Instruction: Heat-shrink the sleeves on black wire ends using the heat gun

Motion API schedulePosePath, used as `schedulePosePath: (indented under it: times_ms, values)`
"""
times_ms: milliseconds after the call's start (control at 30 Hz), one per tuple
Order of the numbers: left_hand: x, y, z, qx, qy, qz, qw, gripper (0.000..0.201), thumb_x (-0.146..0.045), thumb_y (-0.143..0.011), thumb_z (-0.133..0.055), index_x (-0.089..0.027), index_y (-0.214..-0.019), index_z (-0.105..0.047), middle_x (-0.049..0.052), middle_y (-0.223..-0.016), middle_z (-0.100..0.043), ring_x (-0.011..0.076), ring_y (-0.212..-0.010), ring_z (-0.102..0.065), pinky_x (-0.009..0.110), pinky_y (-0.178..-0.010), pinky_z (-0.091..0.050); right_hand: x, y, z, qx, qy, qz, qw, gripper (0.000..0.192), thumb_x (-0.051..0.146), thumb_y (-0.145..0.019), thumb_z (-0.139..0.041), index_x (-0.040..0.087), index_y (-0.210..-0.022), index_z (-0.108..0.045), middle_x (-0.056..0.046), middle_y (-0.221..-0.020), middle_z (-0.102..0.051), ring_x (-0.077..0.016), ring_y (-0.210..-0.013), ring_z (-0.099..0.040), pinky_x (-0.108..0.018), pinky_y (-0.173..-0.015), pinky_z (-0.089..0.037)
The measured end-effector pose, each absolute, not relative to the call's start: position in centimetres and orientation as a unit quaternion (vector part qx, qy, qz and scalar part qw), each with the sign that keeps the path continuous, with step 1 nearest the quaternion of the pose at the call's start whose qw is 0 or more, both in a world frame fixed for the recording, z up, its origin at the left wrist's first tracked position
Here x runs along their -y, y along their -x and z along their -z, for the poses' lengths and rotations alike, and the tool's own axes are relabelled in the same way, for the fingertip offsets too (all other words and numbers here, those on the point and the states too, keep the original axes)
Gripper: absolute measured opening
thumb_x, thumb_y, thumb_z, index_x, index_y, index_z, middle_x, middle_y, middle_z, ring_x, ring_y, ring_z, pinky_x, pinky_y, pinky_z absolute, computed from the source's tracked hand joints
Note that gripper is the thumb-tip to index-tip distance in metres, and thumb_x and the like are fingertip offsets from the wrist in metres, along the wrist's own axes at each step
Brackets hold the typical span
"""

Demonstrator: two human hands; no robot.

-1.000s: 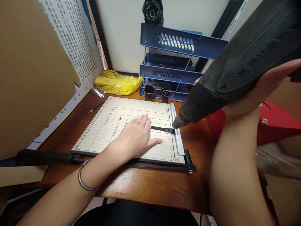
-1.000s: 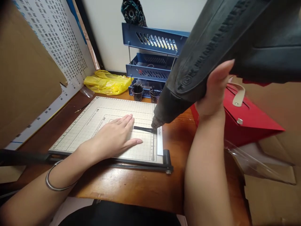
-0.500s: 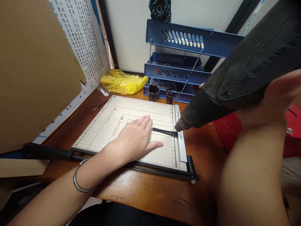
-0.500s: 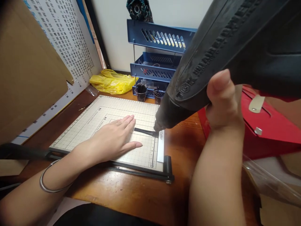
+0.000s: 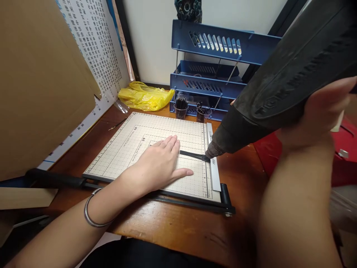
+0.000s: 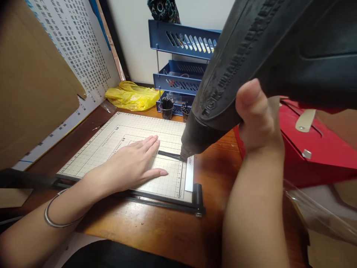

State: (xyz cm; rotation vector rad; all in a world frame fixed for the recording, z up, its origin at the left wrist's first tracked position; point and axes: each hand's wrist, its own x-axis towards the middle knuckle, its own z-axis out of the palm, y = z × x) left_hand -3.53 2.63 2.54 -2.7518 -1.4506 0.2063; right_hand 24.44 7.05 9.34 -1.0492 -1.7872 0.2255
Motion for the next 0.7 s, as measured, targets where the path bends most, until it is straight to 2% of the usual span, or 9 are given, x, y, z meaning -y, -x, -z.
schedulePosePath:
  times_ms: [67,200,333,433,500,600,700]
  values:
    - [-2.6,3.5,-2.7,0.468,0.881,-0.069,0.010,0.103,-0.079,-0.096,-0.030,0.005,-0.156,-0.034,0.029,-0.163,-0.032,0.0379,-0.154,-0.031,0.047,-0.125,-0.031,-6.6,-24.2,-9.5,0.718,0.432,-0.075,0.541,0.046,0.046,-0.103,-0.049,0.031,-0.145,-0.055,0.009,-0.150,-0.057,-0.0222,-0.156,-0.003,-0.037,-0.119,-0.042]
    - [-2.6,3.3,-2.9,0.469,0.881,-0.070,0.007,0.102,-0.077,-0.096,-0.032,0.005,-0.156,-0.034,0.029,-0.163,-0.032,0.0381,-0.154,-0.031,0.048,-0.125,-0.031,-6.3,-23.4,-9.1,0.697,0.440,-0.097,0.558,0.044,0.052,-0.100,-0.052,0.031,-0.138,-0.062,0.008,-0.148,-0.059,-0.0236,-0.156,-0.018,-0.037,-0.125,-0.035]
    - [-2.7,3.2,-2.8,0.467,0.882,-0.057,0.002,0.101,-0.076,-0.096,-0.035,0.006,-0.155,-0.036,0.030,-0.162,-0.033,0.0391,-0.153,-0.033,0.049,-0.123,-0.033,-6.4,-23.2,-8.7,0.685,0.442,-0.110,0.569,0.049,0.058,-0.095,-0.056,0.024,-0.128,-0.069,0.001,-0.147,-0.062,-0.0260,-0.151,-0.036,-0.040,-0.125,-0.036]
    - [-2.6,3.4,-2.7,0.465,0.884,-0.045,0.003,0.100,-0.076,-0.096,-0.036,0.005,-0.154,-0.037,0.030,-0.161,-0.034,0.0393,-0.152,-0.034,0.049,-0.122,-0.034,-6.5,-23.3,-8.5,0.682,0.431,-0.119,0.578,0.047,0.054,-0.095,-0.058,0.021,-0.126,-0.069,-0.001,-0.144,-0.065,-0.0266,-0.149,-0.041,-0.042,-0.123,-0.038]
    - [-2.6,3.5,-2.6,0.465,0.884,-0.042,0.004,0.100,-0.077,-0.096,-0.036,0.004,-0.153,-0.038,0.030,-0.161,-0.035,0.0391,-0.152,-0.035,0.048,-0.122,-0.034,-6.5,-23.4,-8.6,0.686,0.430,-0.119,0.574,0.045,0.054,-0.096,-0.058,0.023,-0.127,-0.069,0.000,-0.146,-0.063,-0.0262,-0.152,-0.034,-0.043,-0.124,-0.036]
    - [-2.5,3.6,-2.6,0.464,0.885,-0.039,0.006,0.101,-0.077,-0.095,-0.036,0.005,-0.153,-0.038,0.030,-0.161,-0.035,0.0389,-0.152,-0.035,0.048,-0.122,-0.034,-6.3,-23.1,-9.1,0.696,0.424,-0.097,0.572,0.044,0.048,-0.099,-0.056,0.026,-0.136,-0.063,0.004,-0.155,-0.053,-0.0254,-0.156,-0.017,-0.043,-0.128,-0.029]
    - [-2.6,3.6,-2.6,0.464,0.885,-0.040,0.003,0.104,-0.080,-0.093,-0.035,0.004,-0.154,-0.038,0.030,-0.162,-0.034,0.0390,-0.152,-0.035,0.048,-0.122,-0.034,-5.9,-22.6,-9.9,0.690,0.453,-0.114,0.553,0.042,0.035,-0.102,-0.053,0.033,-0.145,-0.055,0.012,-0.163,-0.041,-0.0198,-0.157,0.001,-0.035,-0.129,-0.024]
